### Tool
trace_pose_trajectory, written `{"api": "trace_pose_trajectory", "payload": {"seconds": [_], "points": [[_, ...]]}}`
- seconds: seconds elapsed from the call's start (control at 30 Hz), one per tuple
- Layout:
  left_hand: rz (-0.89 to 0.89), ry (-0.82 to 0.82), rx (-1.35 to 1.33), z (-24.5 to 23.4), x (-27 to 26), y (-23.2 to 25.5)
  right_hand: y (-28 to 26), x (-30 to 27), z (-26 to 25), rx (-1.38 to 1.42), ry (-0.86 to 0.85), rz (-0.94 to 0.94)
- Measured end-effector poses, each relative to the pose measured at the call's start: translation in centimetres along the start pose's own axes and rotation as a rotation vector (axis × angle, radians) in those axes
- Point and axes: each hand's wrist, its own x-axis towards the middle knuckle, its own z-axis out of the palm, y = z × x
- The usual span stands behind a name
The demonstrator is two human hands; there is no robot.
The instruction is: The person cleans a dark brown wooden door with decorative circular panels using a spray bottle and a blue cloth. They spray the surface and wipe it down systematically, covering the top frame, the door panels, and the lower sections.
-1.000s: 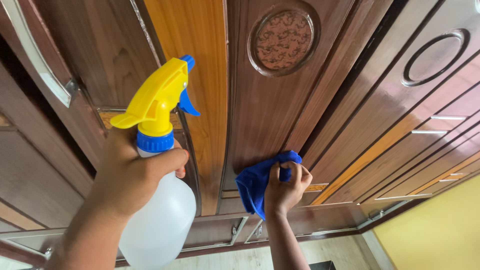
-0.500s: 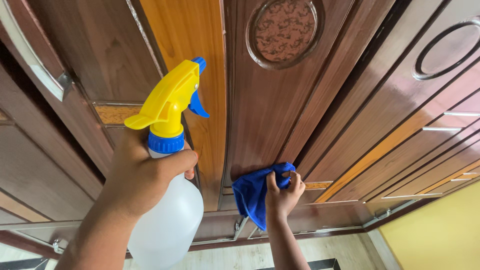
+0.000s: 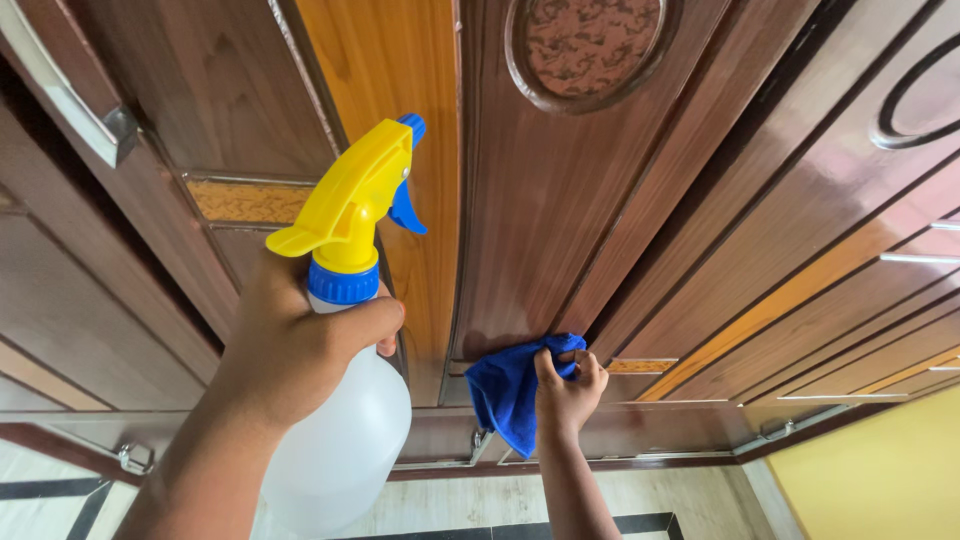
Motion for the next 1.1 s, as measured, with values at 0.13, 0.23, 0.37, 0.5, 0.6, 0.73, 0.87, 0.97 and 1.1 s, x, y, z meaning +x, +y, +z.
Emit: {"api": "trace_pose_trajectory", "payload": {"seconds": [0.13, 0.23, 0.37, 0.5, 0.6, 0.73, 0.87, 0.97, 1.1], "points": [[-0.002, 0.030, -0.011, 0.1, 0.1, -0.4, 0.9, 0.0, 0.2, -0.034, 0.000, -0.008], [-0.035, 0.044, 0.063, 0.0, 0.1, -0.9, 1.5, -0.1, 0.4, -0.017, 0.000, -0.038], [-0.057, 0.045, 0.082, 0.3, 0.0, -1.4, 2.7, -0.4, 0.3, 0.016, -0.016, -0.070], [-0.077, 0.054, 0.094, 0.3, 0.0, -1.6, 4.3, -0.2, 0.3, 0.076, -0.070, -0.097], [-0.088, 0.062, 0.097, 0.4, 0.0, -2.0, 5.6, -0.7, 0.3, 0.014, -0.098, -0.090], [-0.091, 0.053, 0.108, 0.6, -0.2, -2.7, 7.1, -0.9, 0.6, 0.016, -0.128, -0.082], [-0.128, 0.049, 0.113, 0.8, -0.4, -3.4, 8.1, -0.8, 0.2, -0.078, -0.205, -0.032], [-0.127, 0.046, 0.124, 1.0, -0.5, -3.6, 8.9, -1.1, 0.8, -0.117, -0.200, 0.015], [-0.126, 0.048, 0.156, 1.1, -0.6, -3.7, 10.2, -1.5, 1.2, -0.152, -0.249, 0.120]]}}
